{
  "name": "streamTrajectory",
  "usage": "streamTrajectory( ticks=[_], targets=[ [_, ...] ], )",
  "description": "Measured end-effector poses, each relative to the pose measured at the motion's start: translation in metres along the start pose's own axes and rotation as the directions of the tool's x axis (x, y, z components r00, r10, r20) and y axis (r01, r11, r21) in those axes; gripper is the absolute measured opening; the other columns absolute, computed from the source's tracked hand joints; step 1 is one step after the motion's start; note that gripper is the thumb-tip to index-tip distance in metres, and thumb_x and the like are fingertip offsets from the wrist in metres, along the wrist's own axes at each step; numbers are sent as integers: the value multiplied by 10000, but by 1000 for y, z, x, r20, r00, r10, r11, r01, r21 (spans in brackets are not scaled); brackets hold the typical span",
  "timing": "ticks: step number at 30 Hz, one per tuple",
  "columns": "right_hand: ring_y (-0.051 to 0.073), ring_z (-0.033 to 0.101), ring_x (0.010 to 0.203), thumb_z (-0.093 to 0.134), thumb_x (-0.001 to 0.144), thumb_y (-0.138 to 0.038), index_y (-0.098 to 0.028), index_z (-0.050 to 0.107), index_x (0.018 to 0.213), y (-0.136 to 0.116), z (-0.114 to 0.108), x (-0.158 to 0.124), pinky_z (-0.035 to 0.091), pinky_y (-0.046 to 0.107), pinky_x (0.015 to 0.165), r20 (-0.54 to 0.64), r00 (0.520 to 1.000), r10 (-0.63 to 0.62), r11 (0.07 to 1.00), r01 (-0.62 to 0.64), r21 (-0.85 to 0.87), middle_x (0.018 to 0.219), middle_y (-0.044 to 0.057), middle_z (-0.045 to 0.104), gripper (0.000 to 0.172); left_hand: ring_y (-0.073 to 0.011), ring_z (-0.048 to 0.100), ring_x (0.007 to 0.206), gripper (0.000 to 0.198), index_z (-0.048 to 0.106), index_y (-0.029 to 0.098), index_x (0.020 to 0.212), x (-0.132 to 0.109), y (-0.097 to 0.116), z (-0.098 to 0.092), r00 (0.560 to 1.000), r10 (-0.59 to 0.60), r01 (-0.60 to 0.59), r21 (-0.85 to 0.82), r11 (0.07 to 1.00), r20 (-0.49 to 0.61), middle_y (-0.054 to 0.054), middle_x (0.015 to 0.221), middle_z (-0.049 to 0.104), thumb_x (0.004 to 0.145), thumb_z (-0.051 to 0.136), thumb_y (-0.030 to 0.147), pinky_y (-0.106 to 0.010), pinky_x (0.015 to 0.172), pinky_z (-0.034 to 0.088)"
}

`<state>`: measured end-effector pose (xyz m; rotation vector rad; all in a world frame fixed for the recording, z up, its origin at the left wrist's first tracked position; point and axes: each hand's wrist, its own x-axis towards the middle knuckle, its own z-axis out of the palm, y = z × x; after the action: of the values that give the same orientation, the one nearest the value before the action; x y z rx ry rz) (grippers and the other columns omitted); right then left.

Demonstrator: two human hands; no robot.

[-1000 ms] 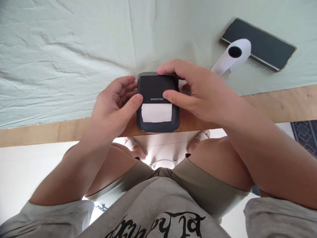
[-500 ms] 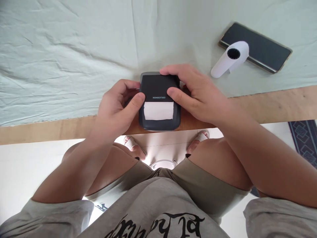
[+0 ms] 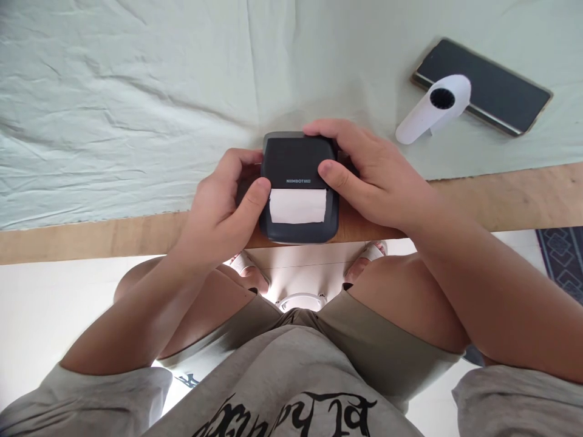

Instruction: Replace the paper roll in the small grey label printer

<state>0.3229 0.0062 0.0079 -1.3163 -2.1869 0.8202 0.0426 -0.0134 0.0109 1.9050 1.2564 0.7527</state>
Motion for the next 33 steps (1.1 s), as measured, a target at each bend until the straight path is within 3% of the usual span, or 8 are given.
streamTrajectory(
  ticks=[4, 10, 14, 18, 21, 25, 30, 33],
  targets=[
    [269, 718, 1383, 325, 1153, -849, -346, 536, 1678, -1, -2, -1, 629, 616, 1206, 16, 1000, -23, 999, 24, -34, 1579, 70, 699, 756, -331, 805, 1213, 445, 621, 204, 1463, -2, 1, -3, 999, 29, -33, 86, 996, 46, -137, 1418, 809, 1178, 483, 518, -502, 1014, 668],
    [271, 737, 1312, 302, 1131, -895, -360, 534, 1686, -1, -6, -1, 655, 628, 1152, 42, 999, -21, 995, 25, -97, 1539, 72, 712, 805, -383, 652, 1573, 695, 501, 153, 1711, -10, 3, -9, 984, 95, -116, 134, 984, 154, -196, 1734, 643, 1231, 311, 618, -586, 1305, 555],
    [268, 732, 1348, 318, 1146, -867, -343, 529, 1694, -2, -5, -2, 644, 631, 1193, 32, 999, -28, 996, 31, -79, 1549, 75, 708, 787, -441, 543, 1682, 998, 374, 41, 1800, -17, -3, -7, 969, 128, -174, 214, 961, 212, -292, 1841, 496, 1178, 321, 820, -642, 1378, 472],
    [279, 670, 1513, 338, 1165, -830, -324, 538, 1693, -3, -3, -4, 624, 618, 1267, -6, 998, -57, 996, 57, -70, 1638, 78, 661, 758, -478, 492, 1718, 1251, 331, 2, 1804, -23, -11, 0, 965, 158, -219, 319, 922, 208, -337, 1834, 480, 1059, 400, 1004, -631, 1409, 426],
    [270, 608, 1612, 328, 1193, -774, -308, 539, 1692, -3, -1, -5, 578, 606, 1353, -27, 996, -86, 994, 84, -73, 1677, 77, 636, 715, -495, 526, 1690, 1299, 333, 48, 1802, -25, -14, 4, 970, 159, -222, 405, 887, 184, -329, 1805, 522, 978, 573, 1023, -628, 1384, 450],
    [263, 593, 1625, 306, 1209, -739, -323, 517, 1709, -2, 0, -5, 546, 624, 1385, -29, 993, -113, 991, 110, -74, 1667, 73, 638, 684, -489, 567, 1661, 1228, 355, 73, 1787, -27, -13, 8, 978, 146, -200, 495, 845, 146, -316, 1769, 568, 950, 815, 845, -610, 1355, 494],
    [242, 693, 1450, 341, 1162, -835, -335, 584, 1678, 1, -1, -8, 627, 567, 1290, -88, 996, -21, 997, 14, -73, 1559, 95, 658, 759, -461, 618, 1627, 1258, 407, 14, 1762, -26, -7, 7, 979, 145, -201, 552, 809, 144, -313, 1744, 604, 912, 921, 785, -549, 1322, 547],
    [239, 708, 1441, 344, 1159, -842, -344, 597, 1654, 3, -1, -10, 626, 550, 1291, -101, 995, 15, 999, -20, -51, 1592, 86, 650, 746, -470, 645, 1602, 1265, 460, 43, 1756, -25, -7, 5, 982, 124, -182, 582, 792, 139, -294, 1736, 626, 873, 950, 804, -557, 1322, 545]
  ],
)
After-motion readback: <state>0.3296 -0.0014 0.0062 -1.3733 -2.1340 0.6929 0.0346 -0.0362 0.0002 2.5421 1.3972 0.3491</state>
